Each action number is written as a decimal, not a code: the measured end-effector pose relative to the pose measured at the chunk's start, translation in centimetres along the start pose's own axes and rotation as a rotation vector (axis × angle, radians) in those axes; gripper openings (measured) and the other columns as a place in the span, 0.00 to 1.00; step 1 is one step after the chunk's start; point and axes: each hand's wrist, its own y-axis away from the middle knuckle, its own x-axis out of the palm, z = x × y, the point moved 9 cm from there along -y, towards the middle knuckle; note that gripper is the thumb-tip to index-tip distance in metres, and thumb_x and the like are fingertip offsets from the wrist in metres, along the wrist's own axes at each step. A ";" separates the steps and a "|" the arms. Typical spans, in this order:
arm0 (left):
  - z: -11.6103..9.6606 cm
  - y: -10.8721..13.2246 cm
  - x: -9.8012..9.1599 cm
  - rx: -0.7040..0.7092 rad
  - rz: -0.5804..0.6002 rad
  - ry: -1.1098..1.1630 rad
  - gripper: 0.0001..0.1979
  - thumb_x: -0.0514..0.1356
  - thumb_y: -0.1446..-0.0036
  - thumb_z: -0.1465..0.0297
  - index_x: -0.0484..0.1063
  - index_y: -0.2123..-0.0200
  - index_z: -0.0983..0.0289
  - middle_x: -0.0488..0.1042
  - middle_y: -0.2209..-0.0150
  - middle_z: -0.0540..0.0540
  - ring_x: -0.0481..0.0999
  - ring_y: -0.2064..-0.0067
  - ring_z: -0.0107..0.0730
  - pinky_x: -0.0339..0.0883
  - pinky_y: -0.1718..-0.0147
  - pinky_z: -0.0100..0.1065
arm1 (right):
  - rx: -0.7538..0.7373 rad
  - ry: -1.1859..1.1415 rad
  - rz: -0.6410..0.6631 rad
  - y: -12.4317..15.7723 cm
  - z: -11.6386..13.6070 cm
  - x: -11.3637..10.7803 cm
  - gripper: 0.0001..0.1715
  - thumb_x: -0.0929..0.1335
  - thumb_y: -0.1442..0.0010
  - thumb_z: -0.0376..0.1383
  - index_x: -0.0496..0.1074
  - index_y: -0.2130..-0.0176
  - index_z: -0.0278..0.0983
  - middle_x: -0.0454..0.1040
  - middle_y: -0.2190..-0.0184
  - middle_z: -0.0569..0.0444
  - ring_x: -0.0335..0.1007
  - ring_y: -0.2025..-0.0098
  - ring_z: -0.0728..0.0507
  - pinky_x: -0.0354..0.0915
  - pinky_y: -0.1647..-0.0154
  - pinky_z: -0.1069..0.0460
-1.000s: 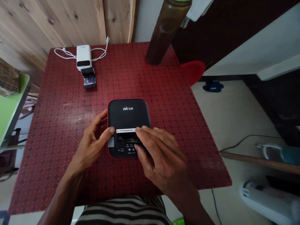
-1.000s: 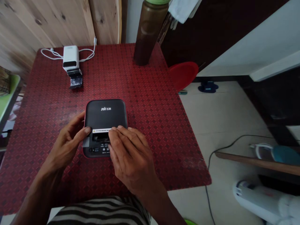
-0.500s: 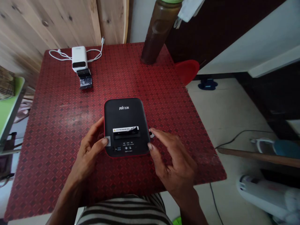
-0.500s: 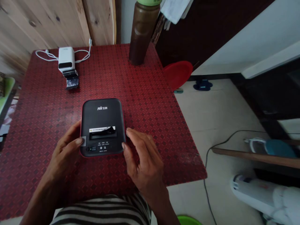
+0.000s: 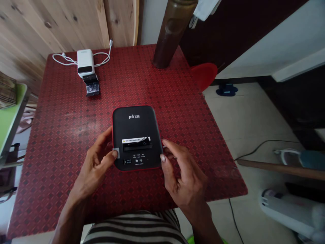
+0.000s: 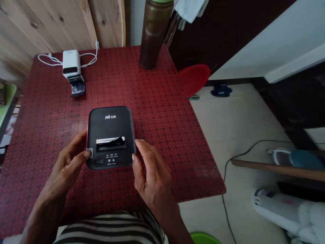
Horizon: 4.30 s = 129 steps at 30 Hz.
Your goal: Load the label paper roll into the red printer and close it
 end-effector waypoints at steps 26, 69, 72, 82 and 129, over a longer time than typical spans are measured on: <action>0.3 -0.6 0.4 0.020 -0.078 0.075 0.29 0.67 0.36 0.65 0.76 0.32 0.55 0.76 0.30 0.57 0.72 0.28 0.53 0.62 0.27 0.54 | 0.042 -0.054 -0.051 0.7 -0.5 1.1 0.25 0.64 0.24 0.30 0.66 0.32 0.38 0.83 0.43 0.39 0.84 0.44 0.39 0.83 0.44 0.42; 0.9 0.0 0.1 -0.002 -0.134 0.002 0.31 0.67 0.34 0.53 0.72 0.31 0.53 0.76 0.31 0.58 0.73 0.30 0.61 0.78 0.42 0.54 | -0.119 -0.048 0.136 -9.3 1.4 -1.4 0.09 0.75 0.33 0.35 0.80 0.52 0.41 0.84 0.57 0.52 0.80 0.57 0.40 0.76 0.55 0.44; 1.1 0.1 0.1 0.005 -0.135 0.017 0.31 0.67 0.33 0.53 0.72 0.30 0.52 0.76 0.31 0.57 0.75 0.31 0.60 0.77 0.41 0.54 | 0.169 -0.158 -0.114 -9.9 -5.3 -4.3 0.13 0.79 0.37 0.41 0.80 0.53 0.44 0.82 0.62 0.56 0.76 0.66 0.43 0.74 0.62 0.45; 0.9 0.2 0.2 0.021 -0.160 0.029 0.30 0.68 0.34 0.53 0.74 0.31 0.52 0.75 0.29 0.55 0.72 0.27 0.56 0.64 0.28 0.55 | 0.335 -0.258 0.013 -8.7 -12.8 4.8 0.12 0.74 0.40 0.41 0.73 0.59 0.40 0.81 0.67 0.55 0.76 0.69 0.44 0.69 0.64 0.49; 0.7 0.1 0.1 0.088 -0.108 0.036 0.31 0.68 0.34 0.52 0.74 0.34 0.59 0.78 0.33 0.62 0.76 0.31 0.57 0.67 0.32 0.54 | 0.196 -0.804 0.358 -5.3 -3.8 0.4 0.19 0.73 0.33 0.44 0.78 0.44 0.45 0.83 0.48 0.50 0.81 0.45 0.38 0.78 0.44 0.41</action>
